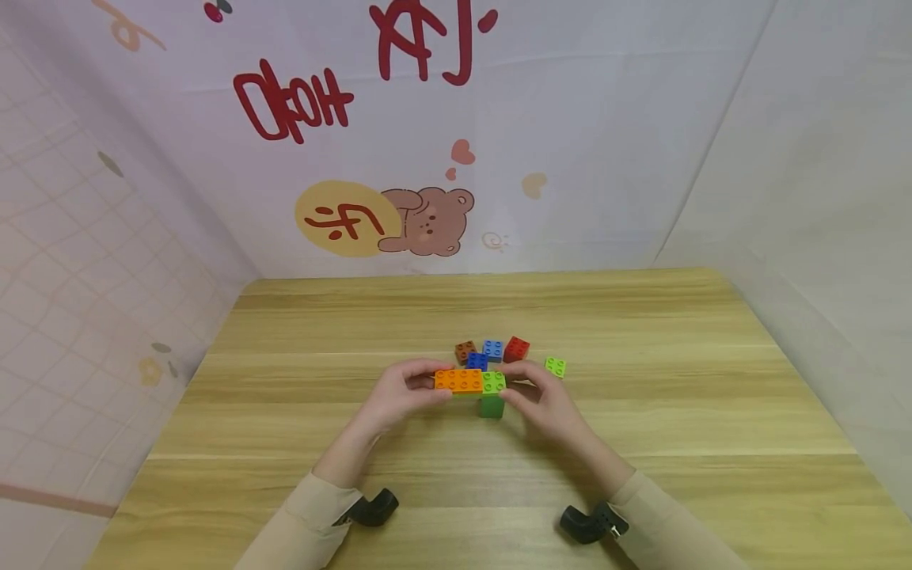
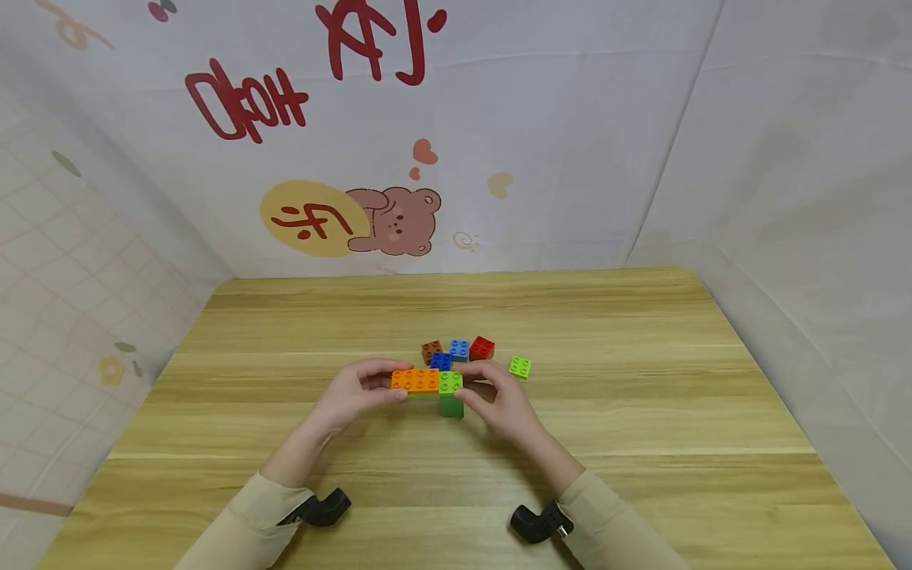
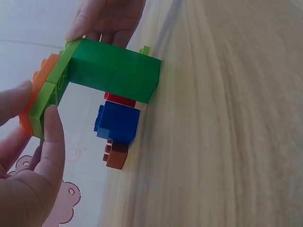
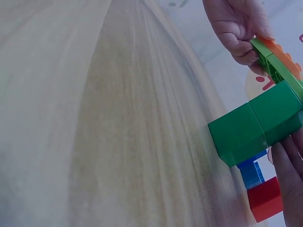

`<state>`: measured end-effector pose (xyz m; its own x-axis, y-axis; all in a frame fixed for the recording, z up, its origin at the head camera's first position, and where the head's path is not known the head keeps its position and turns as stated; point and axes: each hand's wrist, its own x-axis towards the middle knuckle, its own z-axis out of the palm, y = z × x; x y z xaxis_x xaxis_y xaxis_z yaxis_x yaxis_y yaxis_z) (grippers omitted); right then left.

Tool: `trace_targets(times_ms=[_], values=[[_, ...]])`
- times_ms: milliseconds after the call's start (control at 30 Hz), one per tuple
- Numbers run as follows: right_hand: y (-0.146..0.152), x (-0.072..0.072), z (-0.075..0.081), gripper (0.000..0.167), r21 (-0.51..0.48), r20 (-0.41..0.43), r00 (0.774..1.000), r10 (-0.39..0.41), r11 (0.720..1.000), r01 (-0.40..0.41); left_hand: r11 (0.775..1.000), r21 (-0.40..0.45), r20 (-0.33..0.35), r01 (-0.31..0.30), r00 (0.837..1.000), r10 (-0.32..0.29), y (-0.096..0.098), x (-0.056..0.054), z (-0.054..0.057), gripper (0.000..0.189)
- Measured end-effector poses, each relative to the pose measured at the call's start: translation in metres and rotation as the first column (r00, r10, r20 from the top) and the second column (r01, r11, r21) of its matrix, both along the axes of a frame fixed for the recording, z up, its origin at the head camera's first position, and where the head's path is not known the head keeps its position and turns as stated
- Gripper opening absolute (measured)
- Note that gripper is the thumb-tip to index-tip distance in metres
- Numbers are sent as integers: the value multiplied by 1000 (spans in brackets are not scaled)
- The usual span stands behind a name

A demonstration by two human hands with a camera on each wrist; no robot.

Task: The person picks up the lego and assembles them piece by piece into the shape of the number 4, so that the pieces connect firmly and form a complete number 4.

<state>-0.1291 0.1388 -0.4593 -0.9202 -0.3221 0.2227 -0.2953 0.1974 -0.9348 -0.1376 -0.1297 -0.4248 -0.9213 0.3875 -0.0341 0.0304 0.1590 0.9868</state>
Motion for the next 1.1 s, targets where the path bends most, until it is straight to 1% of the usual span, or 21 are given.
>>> trace_targets(times_ms=[100, 200, 267, 433, 500, 700, 833, 1000, 1100], values=[[-1, 0, 1, 30, 1, 4, 1000, 1, 1000, -1, 1000, 14, -25, 19, 1000, -18, -2, 2, 0, 48], [-2, 0, 1, 32, -3, -6, 1000, 6, 1000, -6, 999, 27, -38, 22, 999, -21, -3, 4, -1, 51], [-2, 0, 1, 32, -2, -17, 1000, 6, 1000, -6, 1000, 26, -49, 12, 999, -10, -3, 5, -1, 50], [0, 1, 0, 33, -7, -34, 999, 9, 1000, -10, 999, 21, -53, -42, 998, 43, -3, 8, -2, 44], [0, 1, -1, 33, -10, -40, 999, 15, 1000, -15, 998, 23, -53, -54, 997, 55, -2, 8, -2, 43], [3, 0, -4, 38, -16, -66, 997, 33, 999, -34, 998, 21, -65, -67, 996, 69, -1, 8, -1, 41], [9, 0, -6, 41, -13, -47, 999, 17, 1000, -18, 997, 26, -76, -67, 995, 68, -1, 8, -2, 40], [22, 0, -8, 42, -8, -27, 999, -33, 999, 33, 998, 25, -82, -66, 994, 68, -1, 8, -2, 38], [31, 0, -7, 43, 19, -30, 998, -63, 998, 63, 997, 25, -76, -67, 995, 69, -1, 8, -1, 38]])
